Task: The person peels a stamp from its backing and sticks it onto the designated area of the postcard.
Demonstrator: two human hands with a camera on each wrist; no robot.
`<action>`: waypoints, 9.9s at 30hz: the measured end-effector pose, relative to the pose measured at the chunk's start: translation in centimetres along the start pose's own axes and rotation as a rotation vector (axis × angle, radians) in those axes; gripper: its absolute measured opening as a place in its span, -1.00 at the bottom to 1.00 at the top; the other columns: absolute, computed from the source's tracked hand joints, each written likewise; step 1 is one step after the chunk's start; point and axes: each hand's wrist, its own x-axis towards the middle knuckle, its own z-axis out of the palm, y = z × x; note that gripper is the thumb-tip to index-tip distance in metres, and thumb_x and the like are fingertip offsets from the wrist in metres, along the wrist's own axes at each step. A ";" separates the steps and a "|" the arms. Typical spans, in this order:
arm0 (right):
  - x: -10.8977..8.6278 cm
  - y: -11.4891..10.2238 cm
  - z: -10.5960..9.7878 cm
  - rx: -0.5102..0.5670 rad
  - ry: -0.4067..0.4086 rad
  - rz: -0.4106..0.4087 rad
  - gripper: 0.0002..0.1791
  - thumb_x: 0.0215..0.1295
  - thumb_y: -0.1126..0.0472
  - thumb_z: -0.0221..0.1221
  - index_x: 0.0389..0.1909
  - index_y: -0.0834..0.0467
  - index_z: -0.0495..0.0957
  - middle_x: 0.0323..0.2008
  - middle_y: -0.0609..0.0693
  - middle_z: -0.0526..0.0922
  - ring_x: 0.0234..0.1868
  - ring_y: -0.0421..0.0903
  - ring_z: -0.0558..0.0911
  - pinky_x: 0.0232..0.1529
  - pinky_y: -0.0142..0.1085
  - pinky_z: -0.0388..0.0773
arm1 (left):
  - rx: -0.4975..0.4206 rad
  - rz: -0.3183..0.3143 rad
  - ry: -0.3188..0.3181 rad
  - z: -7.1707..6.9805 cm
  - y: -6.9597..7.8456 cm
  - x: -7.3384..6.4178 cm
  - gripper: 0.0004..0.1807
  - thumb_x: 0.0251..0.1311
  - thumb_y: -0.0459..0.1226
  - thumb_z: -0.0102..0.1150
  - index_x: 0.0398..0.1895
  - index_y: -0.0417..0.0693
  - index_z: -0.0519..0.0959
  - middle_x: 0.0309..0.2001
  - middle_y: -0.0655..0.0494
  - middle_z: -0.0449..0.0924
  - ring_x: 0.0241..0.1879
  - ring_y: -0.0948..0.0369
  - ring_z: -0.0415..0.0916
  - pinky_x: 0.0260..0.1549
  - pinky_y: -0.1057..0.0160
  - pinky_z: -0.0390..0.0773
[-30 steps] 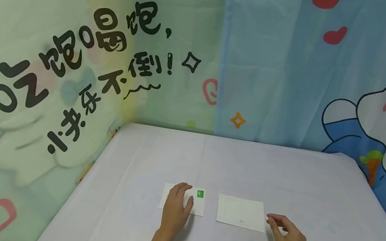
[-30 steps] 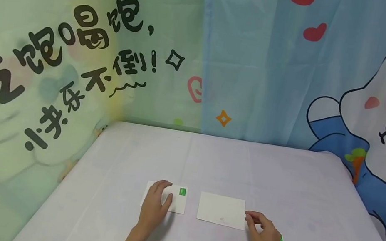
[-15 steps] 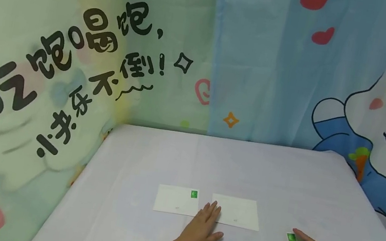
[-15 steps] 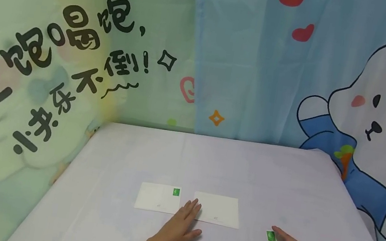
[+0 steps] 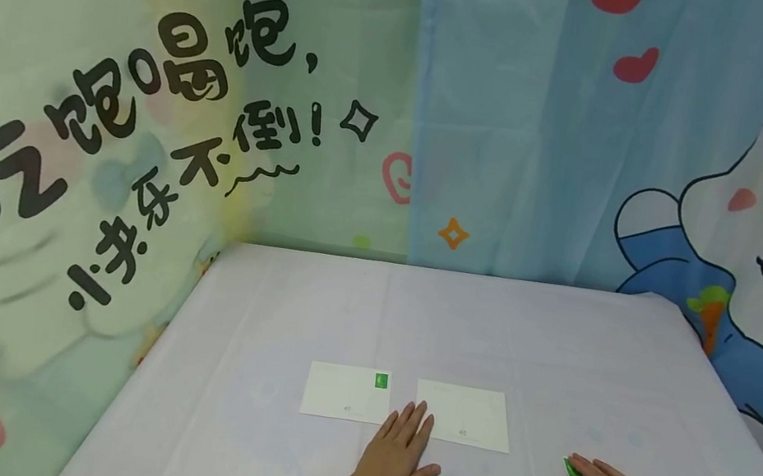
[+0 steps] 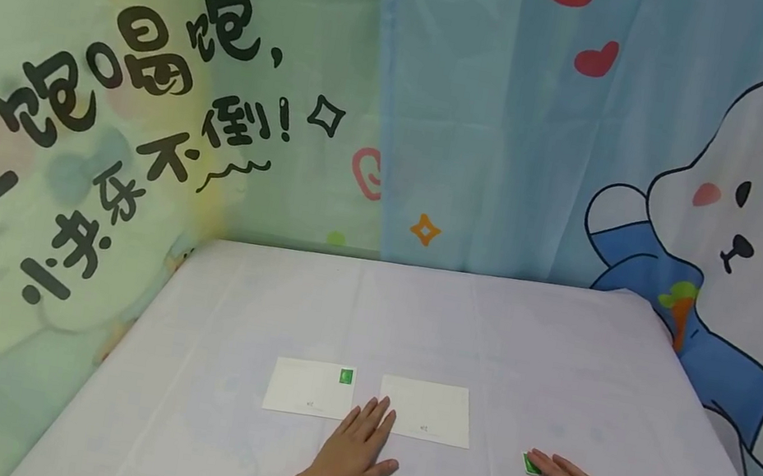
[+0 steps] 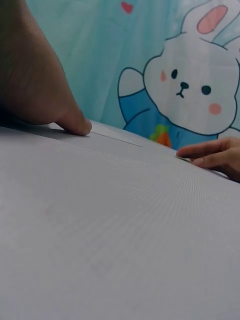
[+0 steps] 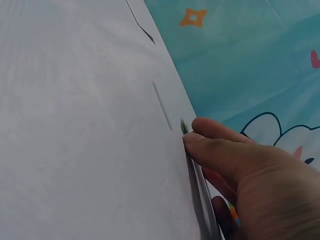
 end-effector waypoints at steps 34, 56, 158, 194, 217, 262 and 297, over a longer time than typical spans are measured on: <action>-0.1 -1.0 0.6 0.052 0.172 0.156 -0.62 0.21 -0.02 0.20 -0.25 0.27 0.61 -0.14 0.31 0.59 0.02 0.35 0.42 -0.05 0.19 0.26 | -0.069 -0.007 0.054 -0.7 0.2 -0.1 -0.26 0.30 0.21 -0.34 0.39 -0.03 0.11 0.43 0.03 -0.06 0.40 0.12 -0.16 0.27 0.09 -0.06; 1.0 -2.9 1.0 0.142 0.177 0.101 -0.69 0.23 0.01 0.18 -0.29 0.20 0.63 -0.39 0.10 0.69 -0.14 0.24 0.56 -0.15 0.06 0.36 | -0.210 -0.026 0.106 -0.8 0.6 0.7 -0.33 0.30 0.15 -0.20 0.34 -0.02 0.21 0.43 0.01 -0.06 0.39 0.10 -0.14 0.25 0.13 0.02; 1.4 -14.6 1.3 0.331 0.127 -0.240 -0.96 0.12 0.17 0.29 -0.39 0.00 0.63 -0.45 -0.30 0.59 -0.28 -0.28 0.48 -0.21 -0.23 0.31 | -0.918 0.160 0.242 -7.7 4.9 2.2 -0.81 0.39 -0.14 -0.17 -0.25 0.01 0.43 -0.52 0.27 0.58 -0.45 0.40 0.51 -0.42 0.43 0.43; 1.8 -14.2 1.5 0.307 0.065 -0.266 -0.94 0.14 0.18 0.27 -0.38 -0.06 0.62 -0.44 -0.32 0.58 -0.30 -0.30 0.46 -0.25 -0.25 0.35 | -0.926 0.170 0.221 -7.6 4.8 2.5 -0.83 0.39 -0.15 -0.16 -0.25 0.01 0.42 -0.53 0.25 0.58 -0.43 0.44 0.50 -0.41 0.47 0.40; 1.5 -14.2 1.3 0.397 0.107 -0.349 -0.72 0.00 0.35 0.34 -0.25 0.01 0.61 -0.31 -0.20 0.66 -0.24 -0.25 0.58 -0.19 -0.31 0.38 | -0.955 0.129 0.198 -7.5 4.7 2.3 -0.81 0.39 -0.12 -0.18 -0.24 0.03 0.42 -0.54 0.26 0.58 -0.44 0.28 0.55 -0.43 0.47 0.37; 1.8 -13.6 0.7 0.594 0.099 -0.198 -0.92 0.21 0.29 0.19 -0.30 0.17 0.62 -0.33 -0.06 0.68 -0.23 -0.28 0.61 -0.04 -0.52 0.26 | -0.974 0.133 0.212 -7.6 4.5 2.0 -0.79 0.38 -0.12 -0.15 -0.26 0.02 0.46 -0.54 0.23 0.59 -0.47 0.29 0.55 -0.48 0.45 0.36; 3.0 -2.7 -0.2 0.363 0.234 0.286 -0.56 0.15 -0.12 0.21 -0.19 0.18 0.64 -0.52 -0.24 0.68 -0.42 -0.66 0.45 -0.26 -0.61 0.22 | -1.028 0.099 0.146 -7.3 4.5 1.8 -0.79 0.36 -0.10 -0.11 -0.26 0.01 0.48 -0.52 0.21 0.60 -0.44 0.24 0.57 -0.51 0.43 0.32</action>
